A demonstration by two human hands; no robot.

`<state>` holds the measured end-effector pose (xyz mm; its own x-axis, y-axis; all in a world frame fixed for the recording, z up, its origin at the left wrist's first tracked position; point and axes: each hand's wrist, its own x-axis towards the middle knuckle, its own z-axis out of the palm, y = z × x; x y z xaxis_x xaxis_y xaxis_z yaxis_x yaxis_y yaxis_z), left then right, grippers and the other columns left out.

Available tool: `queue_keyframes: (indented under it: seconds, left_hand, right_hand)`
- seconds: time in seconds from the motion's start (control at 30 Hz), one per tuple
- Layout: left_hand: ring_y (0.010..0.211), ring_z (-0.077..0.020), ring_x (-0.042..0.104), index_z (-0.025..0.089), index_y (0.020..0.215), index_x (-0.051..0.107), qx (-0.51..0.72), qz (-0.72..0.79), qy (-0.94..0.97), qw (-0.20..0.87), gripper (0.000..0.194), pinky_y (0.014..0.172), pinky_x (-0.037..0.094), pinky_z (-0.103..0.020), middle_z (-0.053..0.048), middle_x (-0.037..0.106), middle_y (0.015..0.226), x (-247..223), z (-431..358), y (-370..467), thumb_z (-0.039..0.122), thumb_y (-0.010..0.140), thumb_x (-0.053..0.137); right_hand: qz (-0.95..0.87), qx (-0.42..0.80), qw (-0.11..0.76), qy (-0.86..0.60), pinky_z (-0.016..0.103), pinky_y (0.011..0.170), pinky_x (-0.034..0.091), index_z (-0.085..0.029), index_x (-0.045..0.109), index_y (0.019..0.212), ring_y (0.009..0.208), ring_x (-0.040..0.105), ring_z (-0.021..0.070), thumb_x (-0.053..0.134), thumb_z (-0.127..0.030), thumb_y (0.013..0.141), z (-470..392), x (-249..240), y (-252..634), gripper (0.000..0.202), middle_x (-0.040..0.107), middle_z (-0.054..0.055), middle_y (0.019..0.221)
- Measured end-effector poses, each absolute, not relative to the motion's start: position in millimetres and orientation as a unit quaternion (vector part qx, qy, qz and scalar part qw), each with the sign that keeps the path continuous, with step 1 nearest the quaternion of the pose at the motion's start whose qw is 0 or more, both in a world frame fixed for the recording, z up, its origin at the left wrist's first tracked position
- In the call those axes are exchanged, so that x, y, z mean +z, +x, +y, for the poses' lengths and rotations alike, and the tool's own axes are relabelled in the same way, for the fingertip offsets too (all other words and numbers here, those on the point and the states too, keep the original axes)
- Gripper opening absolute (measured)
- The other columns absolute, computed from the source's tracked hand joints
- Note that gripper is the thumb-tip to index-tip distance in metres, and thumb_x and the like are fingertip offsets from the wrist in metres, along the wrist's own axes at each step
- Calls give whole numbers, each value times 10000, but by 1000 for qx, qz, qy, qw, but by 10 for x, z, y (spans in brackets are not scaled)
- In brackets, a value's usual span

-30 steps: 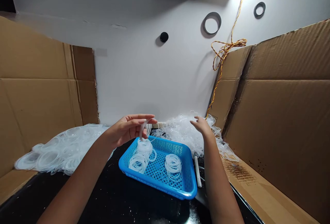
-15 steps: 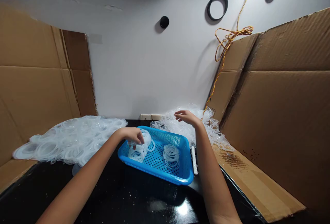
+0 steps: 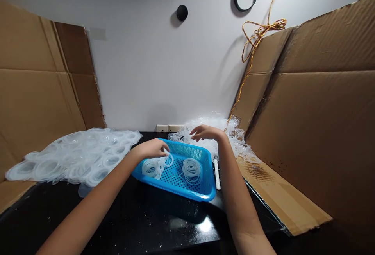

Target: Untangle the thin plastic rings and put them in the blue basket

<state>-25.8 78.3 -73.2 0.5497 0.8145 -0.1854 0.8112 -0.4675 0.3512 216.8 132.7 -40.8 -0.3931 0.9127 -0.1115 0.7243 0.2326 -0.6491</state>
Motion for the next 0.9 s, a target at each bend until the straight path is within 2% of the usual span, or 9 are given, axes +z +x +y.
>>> queue_keyframes:
  seconds: [0.1, 0.2, 0.33, 0.57, 0.73, 0.9]
  left_hand:
    - [1051, -214, 561, 165, 1166, 554, 26, 417, 891, 177, 320, 883, 437, -316, -88, 598, 1179, -811, 773, -1, 302, 887, 475]
    - [1059, -237, 543, 157, 1143, 542, -2, 376, 914, 151, 312, 883, 444, -454, -97, 548, 1203, -934, 828, 326, 308, 872, 522]
    - [980, -217, 573, 160, 1147, 530, -57, 347, 926, 136, 306, 813, 489, -425, -92, 552, 1167, -1057, 905, 712, 296, 873, 525]
    - [967, -210, 576, 174, 1127, 546, -89, 364, 917, 136, 278, 810, 493, -407, -84, 557, 1163, -1065, 889, 870, 297, 882, 509]
    - [961, -212, 579, 164, 1130, 542, -57, 395, 898, 185, 288, 802, 495, -409, -84, 562, 1151, -944, 1022, 722, 299, 877, 517]
    - [952, -223, 583, 149, 1118, 550, 15, 394, 871, 292, 296, 790, 499, -407, -74, 571, 1131, -892, 1120, 631, 308, 870, 527]
  right_hand:
    - [-776, 333, 129, -521, 191, 533, 470, -143, 685, 956, 637, 644, 121, 692, -206, 729, 1316, -422, 2118, 236, 699, 49, 755]
    - [-779, 325, 136, -519, 181, 533, 464, -135, 670, 1003, 647, 646, 114, 669, -225, 759, 1295, -399, 2130, 260, 705, 61, 791]
    - [-786, 316, 156, -507, 183, 574, 476, -134, 641, 1071, 721, 659, 122, 622, -263, 812, 1229, -320, 2236, 290, 706, 81, 872]
    - [-787, 316, 188, -496, 202, 604, 492, -146, 637, 1088, 735, 663, 127, 586, -302, 842, 1128, -222, 2364, 295, 702, 90, 910]
    - [-783, 317, 206, -494, 215, 610, 494, -140, 644, 1068, 716, 654, 126, 579, -308, 847, 1106, -209, 2395, 285, 698, 93, 892]
    - [-787, 316, 208, -487, 211, 619, 486, -127, 620, 1091, 733, 649, 122, 550, -299, 867, 1079, -197, 2426, 291, 689, 98, 905]
